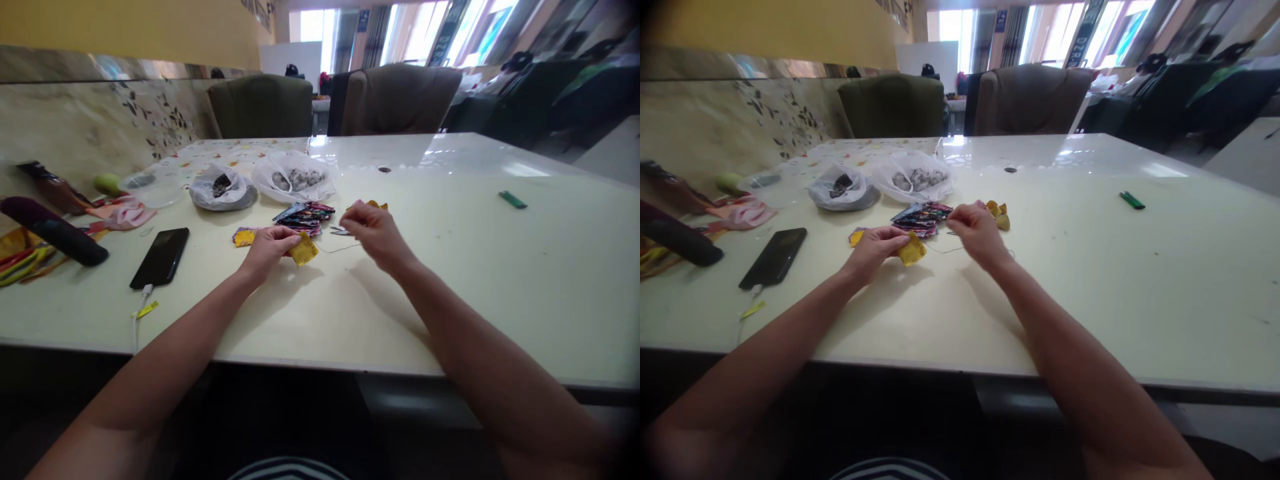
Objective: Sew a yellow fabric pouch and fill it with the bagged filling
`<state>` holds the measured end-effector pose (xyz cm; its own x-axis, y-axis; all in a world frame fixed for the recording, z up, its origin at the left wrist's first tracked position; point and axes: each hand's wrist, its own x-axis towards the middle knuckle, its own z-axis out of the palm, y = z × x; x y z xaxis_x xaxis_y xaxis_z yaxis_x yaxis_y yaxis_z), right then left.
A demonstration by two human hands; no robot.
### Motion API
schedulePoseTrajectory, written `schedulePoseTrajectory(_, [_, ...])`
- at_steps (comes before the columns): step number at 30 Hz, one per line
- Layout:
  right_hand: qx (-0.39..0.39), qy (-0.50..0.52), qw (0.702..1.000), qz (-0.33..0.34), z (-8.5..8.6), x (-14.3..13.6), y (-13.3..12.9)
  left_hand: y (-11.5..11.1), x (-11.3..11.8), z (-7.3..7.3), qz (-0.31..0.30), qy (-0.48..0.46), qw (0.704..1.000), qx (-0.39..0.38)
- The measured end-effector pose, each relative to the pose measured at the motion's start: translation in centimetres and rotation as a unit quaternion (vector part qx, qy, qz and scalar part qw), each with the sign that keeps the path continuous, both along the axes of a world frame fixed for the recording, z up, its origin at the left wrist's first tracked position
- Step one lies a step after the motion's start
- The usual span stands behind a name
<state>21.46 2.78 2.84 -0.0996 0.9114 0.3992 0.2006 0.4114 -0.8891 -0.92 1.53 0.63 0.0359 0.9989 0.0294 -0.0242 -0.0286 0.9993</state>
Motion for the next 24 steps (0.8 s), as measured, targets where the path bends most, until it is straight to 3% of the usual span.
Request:
schedulePoseTrajectory(3, [0.034, -0.063, 0.997, 0.029, -0.9, -2.0, -1.1, -0.3, 0.3, -0.2, -0.01, 0.004, 1.0, 0.002])
schedulePoseTrajectory(8, [0.005, -0.073, 0.996, 0.057, -1.9, -2.7, -1.3, -0.8, 0.7, -0.1, -0.032, -0.011, 0.999, 0.009])
schedulePoseTrajectory(24, [-0.005, -0.086, 0.994, 0.062, -2.0, -2.8, -1.5, -1.0, 0.9, -0.1, -0.031, -0.017, 0.999, 0.025])
